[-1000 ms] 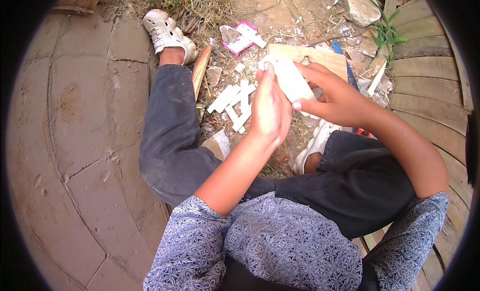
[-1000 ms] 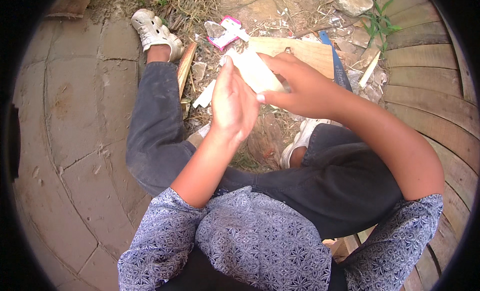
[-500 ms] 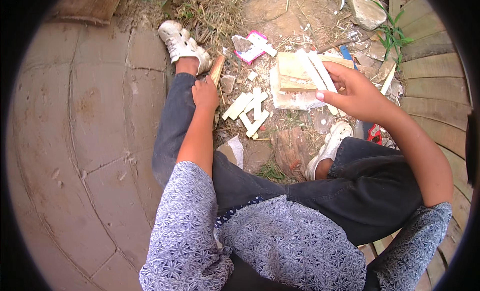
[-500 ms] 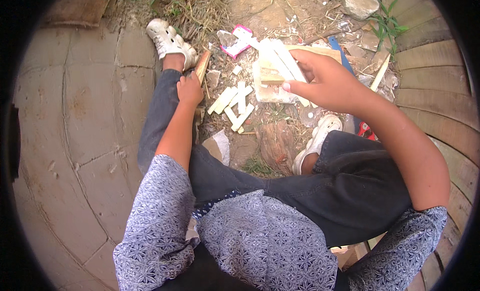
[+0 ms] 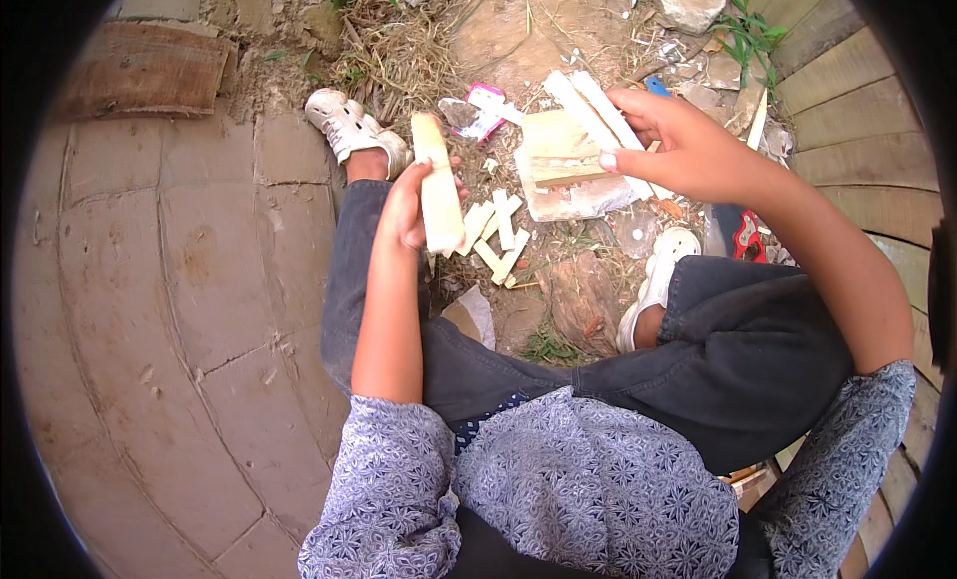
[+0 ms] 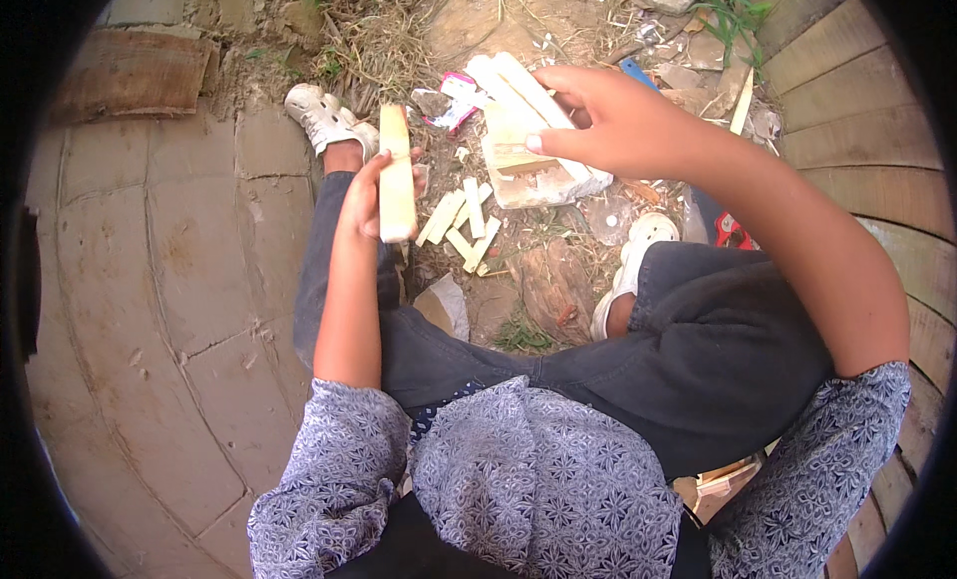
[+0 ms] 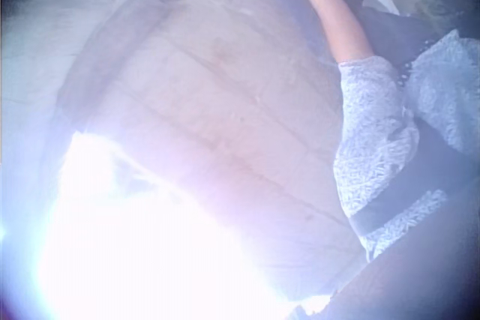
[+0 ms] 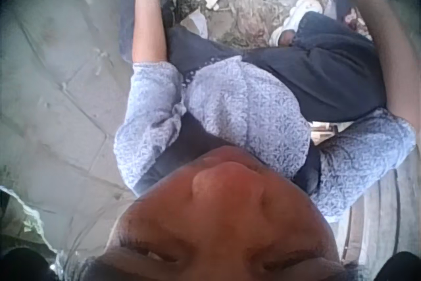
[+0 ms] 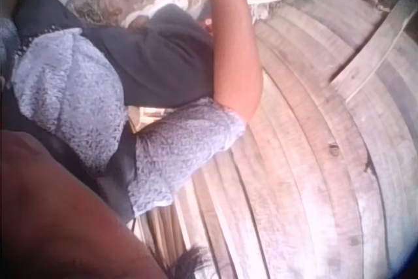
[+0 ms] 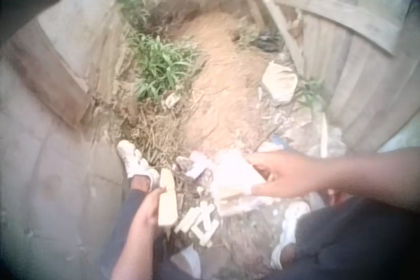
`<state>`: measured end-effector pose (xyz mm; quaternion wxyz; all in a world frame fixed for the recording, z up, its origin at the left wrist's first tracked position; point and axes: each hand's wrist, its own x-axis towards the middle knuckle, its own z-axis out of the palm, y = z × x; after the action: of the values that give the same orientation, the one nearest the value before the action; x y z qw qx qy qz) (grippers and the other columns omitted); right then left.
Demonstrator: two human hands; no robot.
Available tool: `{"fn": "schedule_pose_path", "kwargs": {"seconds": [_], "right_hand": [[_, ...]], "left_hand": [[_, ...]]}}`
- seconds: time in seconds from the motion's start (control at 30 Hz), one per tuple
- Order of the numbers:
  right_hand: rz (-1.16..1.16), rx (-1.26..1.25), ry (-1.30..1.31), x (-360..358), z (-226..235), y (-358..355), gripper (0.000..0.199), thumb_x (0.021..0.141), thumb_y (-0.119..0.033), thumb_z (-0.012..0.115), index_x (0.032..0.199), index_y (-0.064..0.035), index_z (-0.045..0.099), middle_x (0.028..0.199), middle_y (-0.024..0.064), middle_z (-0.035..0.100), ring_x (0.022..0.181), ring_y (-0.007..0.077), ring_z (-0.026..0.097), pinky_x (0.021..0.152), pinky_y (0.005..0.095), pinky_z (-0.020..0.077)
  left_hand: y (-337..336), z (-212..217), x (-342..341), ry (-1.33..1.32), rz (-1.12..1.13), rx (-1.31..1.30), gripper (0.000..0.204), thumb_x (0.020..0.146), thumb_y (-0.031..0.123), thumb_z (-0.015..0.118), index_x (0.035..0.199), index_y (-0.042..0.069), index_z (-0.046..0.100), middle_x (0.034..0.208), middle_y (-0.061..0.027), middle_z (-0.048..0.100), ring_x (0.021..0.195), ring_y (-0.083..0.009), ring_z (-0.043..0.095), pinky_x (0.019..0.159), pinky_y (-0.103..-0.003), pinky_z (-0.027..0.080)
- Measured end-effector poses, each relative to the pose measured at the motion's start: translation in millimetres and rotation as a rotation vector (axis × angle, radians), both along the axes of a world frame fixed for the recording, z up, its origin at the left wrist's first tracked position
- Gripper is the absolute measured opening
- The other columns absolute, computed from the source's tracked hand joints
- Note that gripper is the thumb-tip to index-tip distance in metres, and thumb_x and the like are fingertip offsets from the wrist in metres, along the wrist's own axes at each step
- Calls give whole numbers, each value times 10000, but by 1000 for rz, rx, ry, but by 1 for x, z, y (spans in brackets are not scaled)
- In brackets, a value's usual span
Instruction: The person sits on the ground and uses a red hand saw to cut a small piece of light-colored wood. They hold the wood with their left hand and saw with their right hand, producing several small cut pieces that accumulate on the ground.
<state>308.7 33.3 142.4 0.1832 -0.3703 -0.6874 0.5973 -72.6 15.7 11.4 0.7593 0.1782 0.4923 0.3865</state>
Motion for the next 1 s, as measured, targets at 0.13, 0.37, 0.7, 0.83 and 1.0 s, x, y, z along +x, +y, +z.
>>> {"fn": "schedule_pose_path", "kwargs": {"seconds": [0.13,0.37,0.7,0.83,1.0], "right_hand": [[-26,131,60,5,-19,4,420,913,-202,664,1256,12,550,1073,116,677,952,152,639,827,315,500],[-67,106,9,12,-33,3,382,929,-222,643,1241,-12,574,951,78,676,830,115,602,707,305,479],[-109,32,-67,14,-48,7,415,941,-258,628,1292,-47,562,1009,64,650,908,112,577,781,301,463],[-39,137,-177,11,-54,14,448,919,-258,648,1314,-62,569,1101,101,671,997,187,619,854,342,477],[44,324,-416,3,-54,28,483,878,-174,689,1328,-38,573,1247,146,622,1100,243,602,954,358,455]], "left_hand": [[-30,26,62,24,-40,328,504,921,147,547,1392,49,398,1229,-146,600,899,-243,652,773,-372,585],[-53,11,107,-36,-250,266,623,854,-56,603,1406,61,336,1182,-121,626,899,-181,647,821,-338,564],[-67,1,106,940,-472,714,581,912,187,614,1448,62,427,1087,-188,643,1039,-313,590,977,-448,402],[-63,20,105,1467,-506,846,548,906,263,565,1407,60,476,857,-144,681,931,-288,559,891,-440,265],[-62,8,112,1455,-646,766,540,913,234,562,1399,46,420,928,-211,676,888,-383,629,806,-496,432]]}}
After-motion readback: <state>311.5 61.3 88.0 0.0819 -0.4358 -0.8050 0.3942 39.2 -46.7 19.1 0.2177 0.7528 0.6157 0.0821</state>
